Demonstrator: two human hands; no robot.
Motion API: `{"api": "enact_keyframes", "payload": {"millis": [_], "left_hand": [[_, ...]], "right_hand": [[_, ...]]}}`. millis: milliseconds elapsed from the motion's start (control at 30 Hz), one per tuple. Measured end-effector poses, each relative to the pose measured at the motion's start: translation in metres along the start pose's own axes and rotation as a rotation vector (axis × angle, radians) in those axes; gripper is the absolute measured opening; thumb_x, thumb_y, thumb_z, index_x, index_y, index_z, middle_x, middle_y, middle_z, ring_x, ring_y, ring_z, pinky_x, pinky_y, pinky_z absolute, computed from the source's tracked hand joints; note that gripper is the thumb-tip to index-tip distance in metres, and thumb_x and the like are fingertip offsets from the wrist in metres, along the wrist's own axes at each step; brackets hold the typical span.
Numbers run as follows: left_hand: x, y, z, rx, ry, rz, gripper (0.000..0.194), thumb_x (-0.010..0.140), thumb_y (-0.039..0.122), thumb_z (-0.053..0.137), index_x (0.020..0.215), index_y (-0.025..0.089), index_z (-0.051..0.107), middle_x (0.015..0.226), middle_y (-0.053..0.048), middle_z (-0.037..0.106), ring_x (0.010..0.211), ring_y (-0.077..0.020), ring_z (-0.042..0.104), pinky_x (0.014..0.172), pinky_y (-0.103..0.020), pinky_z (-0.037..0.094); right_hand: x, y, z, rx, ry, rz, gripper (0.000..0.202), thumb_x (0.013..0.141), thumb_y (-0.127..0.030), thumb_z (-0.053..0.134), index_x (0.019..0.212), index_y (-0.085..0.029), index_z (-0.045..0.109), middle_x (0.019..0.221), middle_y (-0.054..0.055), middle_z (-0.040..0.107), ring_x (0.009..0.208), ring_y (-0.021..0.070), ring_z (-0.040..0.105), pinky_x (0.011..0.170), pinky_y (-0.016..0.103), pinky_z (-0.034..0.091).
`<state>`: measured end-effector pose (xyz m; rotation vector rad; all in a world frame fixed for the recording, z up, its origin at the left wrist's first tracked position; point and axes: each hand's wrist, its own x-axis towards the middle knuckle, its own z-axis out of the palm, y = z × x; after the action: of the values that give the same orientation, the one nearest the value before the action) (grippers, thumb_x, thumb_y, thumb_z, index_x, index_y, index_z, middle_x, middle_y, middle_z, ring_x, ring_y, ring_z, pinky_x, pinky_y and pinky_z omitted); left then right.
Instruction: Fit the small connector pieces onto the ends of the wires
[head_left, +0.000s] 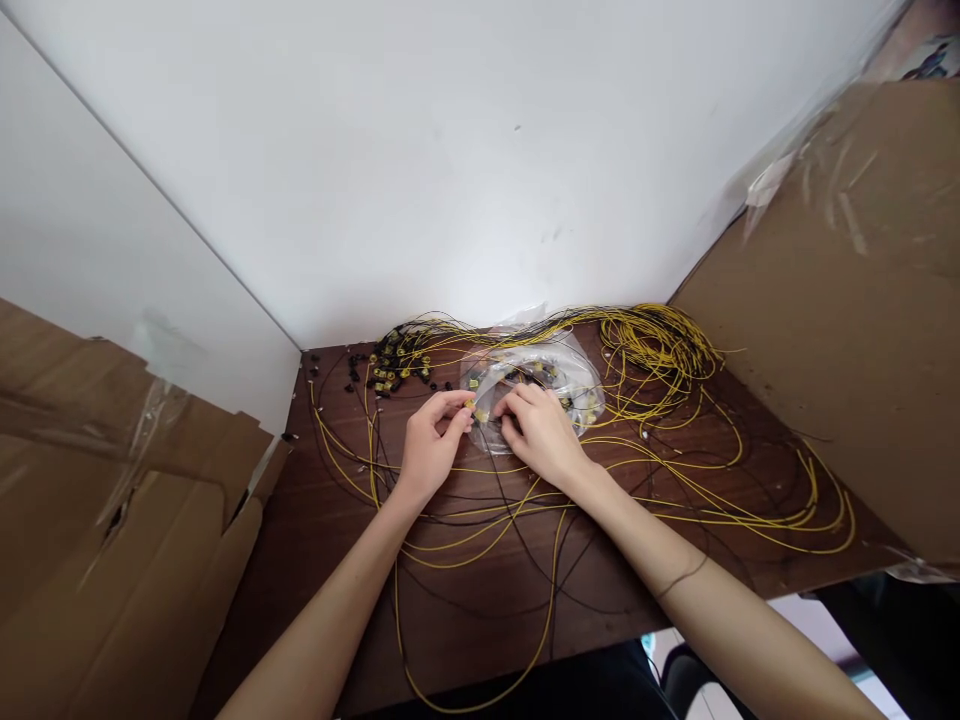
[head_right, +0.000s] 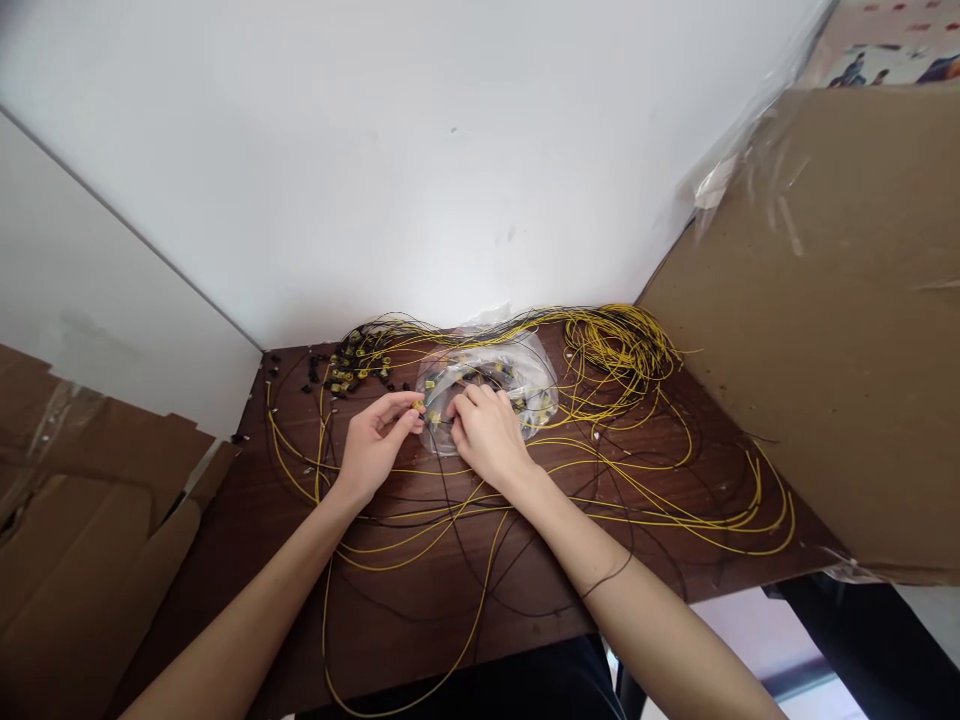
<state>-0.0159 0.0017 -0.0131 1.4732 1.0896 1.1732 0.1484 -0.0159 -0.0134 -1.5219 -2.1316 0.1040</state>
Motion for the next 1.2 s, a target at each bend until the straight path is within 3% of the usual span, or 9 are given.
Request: {"api": "enact_keyframes", "payload": {"millis": [367,567,833,1000,1200], "left_hand": [[-0.001,-0.001,-0.001,0.012,-0.014,0.009,0.022,0.077,0.024,0.060,0.096,0.014,0.064,0.086,-0.005,0.066,0.073,-0.0133,0.062,0.069,-0.025,0.053],[-0.001,-0.002,0.000,-0.004,-0.012,0.021,0.023,0.075,0.025,0.062,0.096,0.015,0.063,0.087,-0.006,0.067,0.078,-0.0154,0.062,0.066,-0.025,0.052],[-0.002,0.002,0.002,-0.017,0.010,-0.005,0.022,0.076,0.025,0.061,0.095,0.014,0.063,0.082,-0.005,0.066,0.072,-0.0131,0.061,0.064,-0.024,0.053],[0.000,0.001,0.001,-0.064,0.035,-0.045,0.023,0.073,0.024,0.063,0.093,0.013,0.062,0.082,-0.003,0.065,0.063,-0.0109,0.063,0.064,-0.024,0.053],[0.001,-0.002,0.001,-0.062,0.052,-0.045,0.024,0.074,0.025,0.062,0.094,0.012,0.062,0.084,-0.005,0.066,0.067,-0.0122,0.064,0.067,-0.026,0.054]], "right_hand": [[0.000,-0.003,0.002,0.257,0.053,-0.039,0.026,0.086,-0.009,0.043,0.095,-0.020,0.065,0.087,0.006,0.054,0.085,0.0186,0.050,0.076,0.031,0.039],[0.004,0.001,-0.003,0.490,0.157,0.055,0.026,0.085,-0.009,0.044,0.097,-0.019,0.065,0.086,0.005,0.054,0.082,0.0157,0.053,0.074,0.028,0.042],[-0.001,0.006,-0.001,0.128,0.062,-0.032,0.025,0.077,-0.004,0.051,0.080,-0.020,0.070,0.091,0.007,0.057,0.090,0.0228,0.047,0.076,0.037,0.036],[0.000,0.000,0.002,0.236,0.051,-0.103,0.031,0.082,-0.006,0.047,0.095,-0.023,0.070,0.090,0.006,0.056,0.086,0.0195,0.046,0.076,0.034,0.038],[-0.001,-0.004,0.005,0.193,-0.013,-0.124,0.025,0.085,-0.016,0.052,0.105,-0.021,0.066,0.095,0.007,0.055,0.090,0.0204,0.045,0.079,0.035,0.038]]}}
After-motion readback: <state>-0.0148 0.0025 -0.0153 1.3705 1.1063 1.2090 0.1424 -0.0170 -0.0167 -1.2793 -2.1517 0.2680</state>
